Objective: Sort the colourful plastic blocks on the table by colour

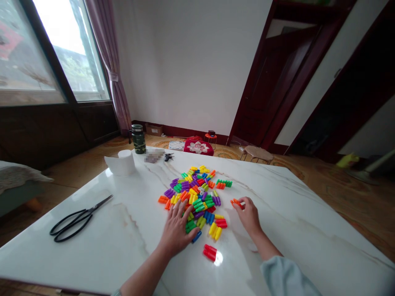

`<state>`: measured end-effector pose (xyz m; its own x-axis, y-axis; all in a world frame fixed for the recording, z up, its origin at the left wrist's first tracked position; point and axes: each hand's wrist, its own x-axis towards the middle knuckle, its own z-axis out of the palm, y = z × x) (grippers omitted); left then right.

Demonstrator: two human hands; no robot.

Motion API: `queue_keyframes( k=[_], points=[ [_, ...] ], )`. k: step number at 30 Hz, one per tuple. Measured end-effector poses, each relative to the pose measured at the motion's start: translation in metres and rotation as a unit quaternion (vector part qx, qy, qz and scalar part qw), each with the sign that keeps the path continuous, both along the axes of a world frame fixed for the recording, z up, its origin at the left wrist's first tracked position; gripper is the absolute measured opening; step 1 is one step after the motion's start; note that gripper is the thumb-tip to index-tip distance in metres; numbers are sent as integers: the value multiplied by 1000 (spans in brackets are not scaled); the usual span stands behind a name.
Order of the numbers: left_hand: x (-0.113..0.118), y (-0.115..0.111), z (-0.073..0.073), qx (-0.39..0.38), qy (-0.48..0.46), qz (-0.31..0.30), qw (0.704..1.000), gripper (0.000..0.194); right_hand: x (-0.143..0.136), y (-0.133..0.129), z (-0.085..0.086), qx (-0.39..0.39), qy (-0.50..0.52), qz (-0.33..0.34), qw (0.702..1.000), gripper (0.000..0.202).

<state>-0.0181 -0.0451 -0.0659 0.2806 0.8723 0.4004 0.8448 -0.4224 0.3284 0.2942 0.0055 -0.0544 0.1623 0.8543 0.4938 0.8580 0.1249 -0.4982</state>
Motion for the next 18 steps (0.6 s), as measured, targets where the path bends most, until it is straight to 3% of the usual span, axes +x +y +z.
queue_keyframes(
  k=[2, 6, 13, 16, 18],
  points=[
    [0, 0, -1, 3, -4, 0, 1000, 66, 2, -11, -9, 22, -17, -33, 999, 26],
    [0, 1, -2, 10, -9, -4, 1000, 65, 1, -34, -18, -42, -79, -39, 995, 22],
    [0, 1, -2, -2, -6, 0, 1000, 65, 6, -34, 15, -143, -158, 29, 977, 10],
    [1, 1, -1, -1, -8, -2, 1000, 65, 8, -23, 22, -184, -170, 64, 966, 28],
    [1, 0, -1, 2, -7, -2, 1000, 65, 8, -15, 22, -212, -177, 64, 959, 28]
  ],
)
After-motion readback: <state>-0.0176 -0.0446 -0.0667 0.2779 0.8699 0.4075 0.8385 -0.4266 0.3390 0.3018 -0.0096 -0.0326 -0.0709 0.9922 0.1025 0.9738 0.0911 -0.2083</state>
